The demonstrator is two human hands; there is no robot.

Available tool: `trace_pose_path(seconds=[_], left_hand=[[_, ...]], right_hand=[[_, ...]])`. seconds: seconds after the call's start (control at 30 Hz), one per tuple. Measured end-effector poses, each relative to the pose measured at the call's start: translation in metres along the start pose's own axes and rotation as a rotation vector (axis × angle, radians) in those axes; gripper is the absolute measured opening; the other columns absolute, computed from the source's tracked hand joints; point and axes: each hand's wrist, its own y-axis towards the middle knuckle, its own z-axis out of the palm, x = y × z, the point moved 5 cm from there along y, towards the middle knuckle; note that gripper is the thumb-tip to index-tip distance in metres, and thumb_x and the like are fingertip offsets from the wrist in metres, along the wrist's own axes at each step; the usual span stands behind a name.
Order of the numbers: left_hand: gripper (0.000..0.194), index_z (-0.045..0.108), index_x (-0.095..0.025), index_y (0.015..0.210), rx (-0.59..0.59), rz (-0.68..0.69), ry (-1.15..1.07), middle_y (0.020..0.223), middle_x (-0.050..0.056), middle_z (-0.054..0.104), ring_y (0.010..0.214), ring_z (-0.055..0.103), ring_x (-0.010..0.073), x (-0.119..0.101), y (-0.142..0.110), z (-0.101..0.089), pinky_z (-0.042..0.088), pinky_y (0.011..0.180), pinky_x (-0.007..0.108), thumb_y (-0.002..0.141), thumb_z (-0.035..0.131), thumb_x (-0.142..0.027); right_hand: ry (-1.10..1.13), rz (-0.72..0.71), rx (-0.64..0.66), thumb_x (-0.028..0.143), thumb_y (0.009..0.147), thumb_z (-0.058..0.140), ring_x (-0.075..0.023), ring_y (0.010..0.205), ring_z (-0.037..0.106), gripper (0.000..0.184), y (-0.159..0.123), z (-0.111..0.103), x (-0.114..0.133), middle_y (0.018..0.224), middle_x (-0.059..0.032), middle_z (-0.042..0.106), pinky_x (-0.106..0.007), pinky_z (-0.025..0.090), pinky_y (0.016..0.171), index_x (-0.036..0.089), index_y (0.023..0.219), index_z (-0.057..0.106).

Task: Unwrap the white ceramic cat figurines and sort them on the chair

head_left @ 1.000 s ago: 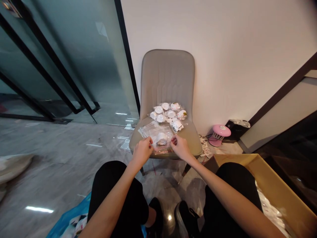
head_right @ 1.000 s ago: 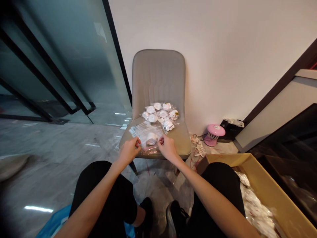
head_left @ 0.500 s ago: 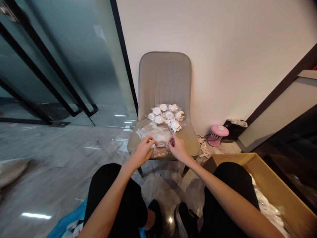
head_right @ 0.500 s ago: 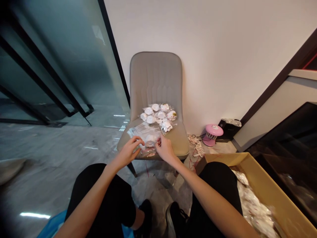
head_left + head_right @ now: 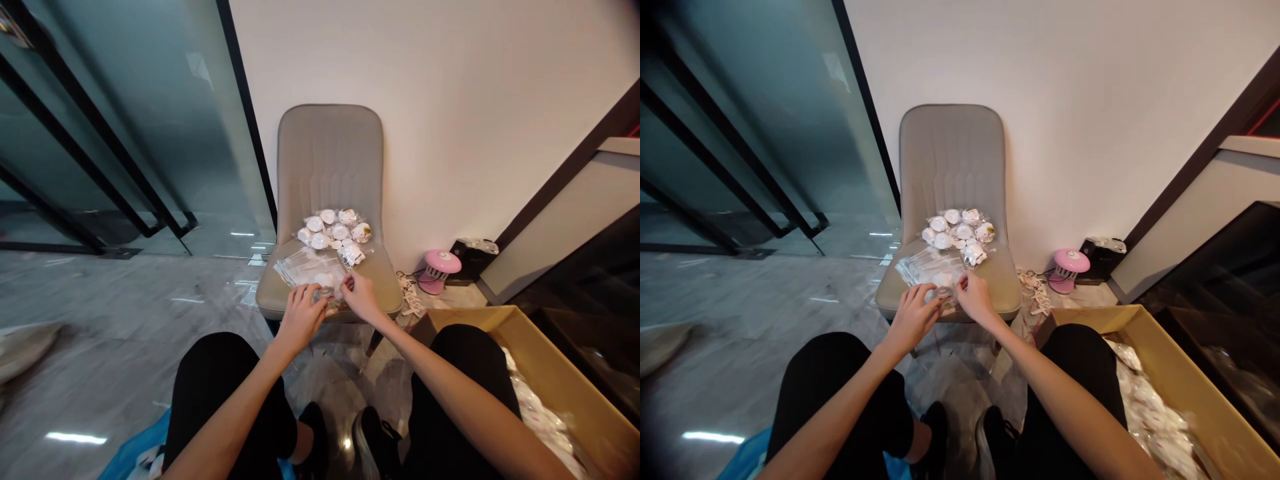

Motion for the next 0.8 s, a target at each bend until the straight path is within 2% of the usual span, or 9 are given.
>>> trace_pose_path(seconds=[0.2, 0.4, 0.47, 0.53, 0.6, 0.67, 0.73, 0.8], left_hand=[[0.017, 0.068, -0.024, 0.103, -0.039, 0.035, 0.037, 0.133, 0.011, 0.054, 0.122, 0.048, 0.0316, 0.005, -0.005, -0.004, 0.045, 0.098, 0.051, 0.090, 0.058, -0.017], [0.019, 0.067, -0.024, 0.104, -0.047, 0.085, 0.009, 0.132, 0.011, 0.055, 0.123, 0.049, 0.0312, 0.005, -0.005, -0.005, 0.043, 0.103, 0.053, 0.088, 0.061, -0.016], [0.019, 0.066, -0.023, 0.106, -0.045, 0.087, -0.029, 0.131, 0.012, 0.056, 0.122, 0.050, 0.0311, 0.006, -0.005, -0.007, 0.044, 0.103, 0.052, 0.088, 0.063, -0.021], [0.024, 0.065, -0.024, 0.111, -0.044, 0.081, -0.074, 0.129, 0.012, 0.056, 0.121, 0.052, 0.0307, 0.009, -0.006, -0.010, 0.046, 0.101, 0.050, 0.088, 0.065, -0.027], [0.032, 0.063, -0.025, 0.120, -0.046, 0.071, -0.111, 0.128, 0.011, 0.056, 0.120, 0.053, 0.0299, 0.012, -0.008, -0.013, 0.048, 0.099, 0.048, 0.088, 0.065, -0.029], [0.037, 0.062, -0.026, 0.125, -0.048, 0.068, -0.138, 0.127, 0.011, 0.057, 0.119, 0.054, 0.0294, 0.015, -0.011, -0.016, 0.048, 0.100, 0.048, 0.088, 0.065, -0.029], [0.038, 0.062, -0.027, 0.126, -0.041, 0.081, -0.156, 0.127, 0.010, 0.057, 0.120, 0.054, 0.0290, 0.015, -0.014, -0.016, 0.047, 0.104, 0.049, 0.088, 0.065, -0.029], [0.037, 0.062, -0.027, 0.125, -0.032, 0.106, -0.159, 0.128, 0.010, 0.057, 0.120, 0.054, 0.0289, 0.015, -0.017, -0.016, 0.045, 0.106, 0.050, 0.089, 0.065, -0.029]], right_hand=[[0.001, 0.084, -0.027, 0.019, 0.078, 0.057, -0.0162, 0.067, 0.063, 0.005, 0.011, -0.008, -0.014, 0.069, 0.0000, 0.067, -0.025, 0.040, 0.063, 0.020, 0.075, 0.062], [0.052, 0.131, 0.006, 0.018, 0.077, 0.059, -0.0174, 0.069, 0.063, 0.003, 0.016, -0.013, -0.016, 0.071, -0.0004, 0.066, -0.027, 0.043, 0.066, 0.020, 0.075, 0.061], [0.168, 0.154, 0.090, 0.023, 0.079, 0.060, -0.0164, 0.065, 0.062, 0.004, 0.017, -0.012, -0.016, 0.068, 0.0011, 0.063, -0.027, 0.044, 0.063, 0.020, 0.077, 0.059], [0.312, 0.153, 0.250, 0.032, 0.083, 0.062, -0.0153, 0.059, 0.061, 0.013, 0.016, -0.011, -0.015, 0.064, 0.0031, 0.060, -0.026, 0.046, 0.059, 0.020, 0.082, 0.057], [0.369, 0.089, 0.345, 0.040, 0.087, 0.061, -0.0149, 0.058, 0.060, 0.020, 0.013, -0.018, -0.010, 0.065, 0.0037, 0.059, -0.026, 0.046, 0.057, 0.020, 0.089, 0.057], [0.282, -0.051, 0.299, 0.038, 0.091, 0.058, -0.0152, 0.063, 0.060, 0.020, 0.007, -0.034, -0.003, 0.071, 0.0021, 0.061, -0.027, 0.047, 0.061, 0.019, 0.099, 0.058], [0.128, -0.229, 0.215, 0.029, 0.094, 0.054, -0.0162, 0.072, 0.061, 0.016, -0.002, -0.049, 0.009, 0.082, -0.0014, 0.063, -0.028, 0.048, 0.069, 0.020, 0.107, 0.058], [-0.003, -0.388, 0.211, 0.019, 0.095, 0.049, -0.0168, 0.080, 0.061, 0.020, -0.016, -0.055, 0.022, 0.094, -0.0051, 0.062, -0.030, 0.049, 0.077, 0.020, 0.113, 0.059]])
